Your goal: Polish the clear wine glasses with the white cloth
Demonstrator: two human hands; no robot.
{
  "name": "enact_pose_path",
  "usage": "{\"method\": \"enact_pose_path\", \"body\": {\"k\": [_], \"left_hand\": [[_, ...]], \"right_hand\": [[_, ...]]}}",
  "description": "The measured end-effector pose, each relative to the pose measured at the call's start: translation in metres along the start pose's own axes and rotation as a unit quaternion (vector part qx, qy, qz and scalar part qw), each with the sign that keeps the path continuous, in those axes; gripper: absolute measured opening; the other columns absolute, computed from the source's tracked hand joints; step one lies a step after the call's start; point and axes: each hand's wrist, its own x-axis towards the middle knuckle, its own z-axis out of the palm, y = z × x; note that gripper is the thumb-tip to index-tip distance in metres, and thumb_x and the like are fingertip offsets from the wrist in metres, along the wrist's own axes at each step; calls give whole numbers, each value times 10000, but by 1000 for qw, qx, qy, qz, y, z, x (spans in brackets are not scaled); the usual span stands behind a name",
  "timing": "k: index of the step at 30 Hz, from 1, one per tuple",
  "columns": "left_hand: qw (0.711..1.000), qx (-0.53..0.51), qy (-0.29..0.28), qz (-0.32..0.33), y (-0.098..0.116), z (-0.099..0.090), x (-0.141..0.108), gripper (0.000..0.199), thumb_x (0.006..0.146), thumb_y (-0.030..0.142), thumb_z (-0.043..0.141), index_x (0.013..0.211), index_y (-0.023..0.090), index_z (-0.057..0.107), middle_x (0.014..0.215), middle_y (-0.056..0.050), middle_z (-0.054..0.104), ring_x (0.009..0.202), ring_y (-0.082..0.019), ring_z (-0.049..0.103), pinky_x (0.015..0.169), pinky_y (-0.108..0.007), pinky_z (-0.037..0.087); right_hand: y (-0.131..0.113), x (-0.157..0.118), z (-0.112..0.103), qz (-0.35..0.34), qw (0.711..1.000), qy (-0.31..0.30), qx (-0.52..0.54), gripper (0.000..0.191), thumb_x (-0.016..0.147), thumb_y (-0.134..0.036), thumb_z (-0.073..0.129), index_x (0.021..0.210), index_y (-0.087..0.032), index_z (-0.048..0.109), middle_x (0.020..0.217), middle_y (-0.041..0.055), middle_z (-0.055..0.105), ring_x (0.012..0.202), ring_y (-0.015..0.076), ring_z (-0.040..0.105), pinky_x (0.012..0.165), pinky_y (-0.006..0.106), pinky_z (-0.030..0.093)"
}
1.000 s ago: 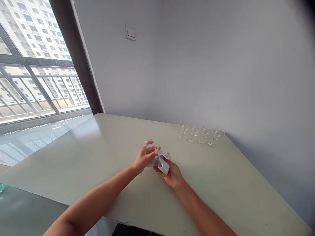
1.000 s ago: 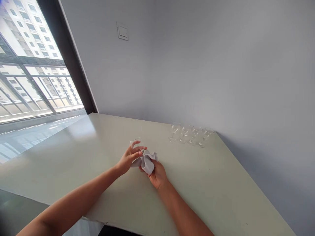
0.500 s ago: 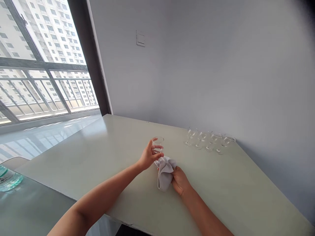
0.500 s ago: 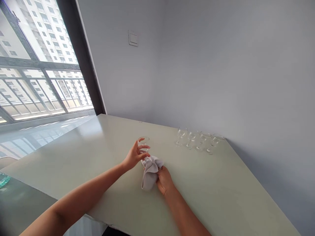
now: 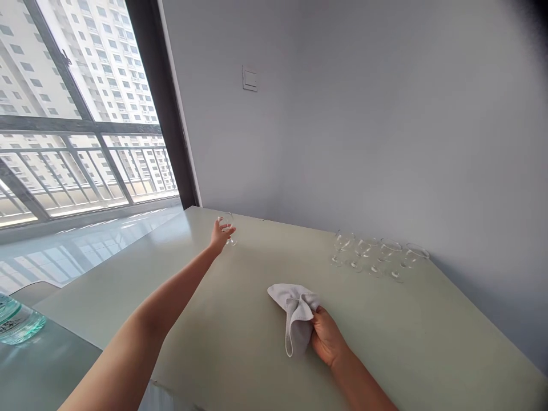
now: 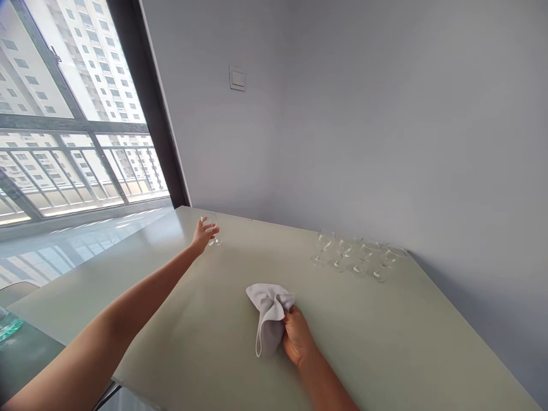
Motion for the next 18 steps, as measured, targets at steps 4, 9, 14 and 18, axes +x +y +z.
{"method": "enact_pose_path", "body": {"k": [4, 9, 14, 18], "left_hand": [[999, 18, 29, -2, -5, -5, 15, 690, 633, 268, 672, 1233, 229, 334, 1097, -93, 542, 754, -127, 585, 610, -242, 459], [998, 39, 42, -3, -3, -5, 18, 665, 645, 241, 647, 1232, 238, 334, 1087, -79, 533, 803, -147, 579, 646, -264, 468], [986, 102, 127, -27, -2, -4, -2, 702, 618, 150, 624, 1246, 214, 317, 1212, -126, 397, 1061, -246, 454, 834, -380, 403], [969, 162, 185, 2, 1, 18, -41, 540, 676, 142, 533, 1186, 204, 366, 1210, -116, 347, 1092, -242, 398, 918, -412, 312]], "right_hand": [[-1, -1, 1, 8, 1000, 6, 1, 248, 501, -168, 740, 728, -190, 641, 609, -16, 644, 663, 185, 592, 579, 266, 440], [-3, -4, 2, 15, 1000, 9, 4, 235, 495, -154, 741, 703, -189, 639, 623, -15, 642, 668, 175, 583, 586, 255, 432], [-3, -2, 3, 9, 1000, 7, 2, 219, 491, -173, 742, 680, -181, 630, 605, -15, 628, 646, 161, 570, 590, 247, 420], [-3, -5, 6, 11, 1000, -21, -8, 174, 524, -201, 707, 678, -162, 636, 558, -10, 601, 570, 142, 532, 543, 236, 386]]}}
